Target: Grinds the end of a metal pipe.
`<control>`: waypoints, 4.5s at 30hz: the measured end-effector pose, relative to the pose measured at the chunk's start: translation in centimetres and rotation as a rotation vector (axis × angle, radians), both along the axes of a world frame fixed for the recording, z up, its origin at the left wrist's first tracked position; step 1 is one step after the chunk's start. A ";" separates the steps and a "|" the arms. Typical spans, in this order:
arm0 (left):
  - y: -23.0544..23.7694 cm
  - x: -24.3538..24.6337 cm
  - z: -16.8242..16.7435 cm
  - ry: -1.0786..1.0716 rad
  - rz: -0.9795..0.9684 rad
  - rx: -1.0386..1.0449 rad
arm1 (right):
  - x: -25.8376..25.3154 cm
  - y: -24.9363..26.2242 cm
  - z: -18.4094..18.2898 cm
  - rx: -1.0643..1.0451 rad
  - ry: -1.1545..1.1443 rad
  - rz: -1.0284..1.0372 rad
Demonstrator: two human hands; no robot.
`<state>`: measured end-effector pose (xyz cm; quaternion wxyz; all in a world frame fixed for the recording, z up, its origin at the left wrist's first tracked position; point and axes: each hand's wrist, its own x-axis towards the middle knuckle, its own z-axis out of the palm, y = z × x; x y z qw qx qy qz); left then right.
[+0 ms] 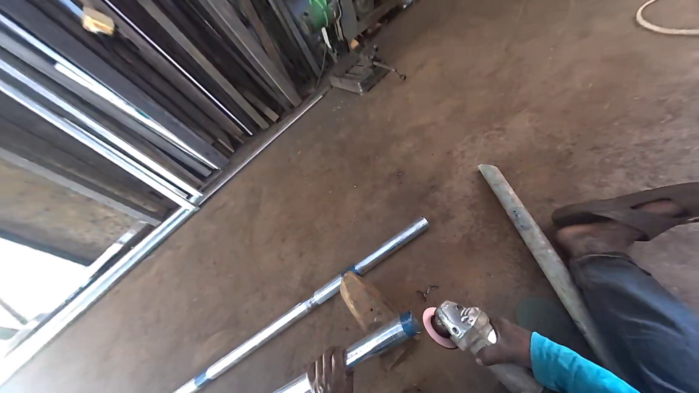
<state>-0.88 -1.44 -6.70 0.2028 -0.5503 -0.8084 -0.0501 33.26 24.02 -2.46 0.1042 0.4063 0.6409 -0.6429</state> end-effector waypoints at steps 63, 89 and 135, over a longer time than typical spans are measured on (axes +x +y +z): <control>9.3 -5.4 6.6 -0.633 0.266 -1.104 | -7.4 -4.5 -1.6 0.181 0.065 -0.501; 9.4 -5.6 6.5 -0.638 0.262 -1.110 | -7.3 -5.5 -0.9 0.316 -0.015 -0.394; 0.2 0.0 -0.3 0.019 0.001 0.048 | -1.9 -7.5 2.0 0.343 0.018 -0.239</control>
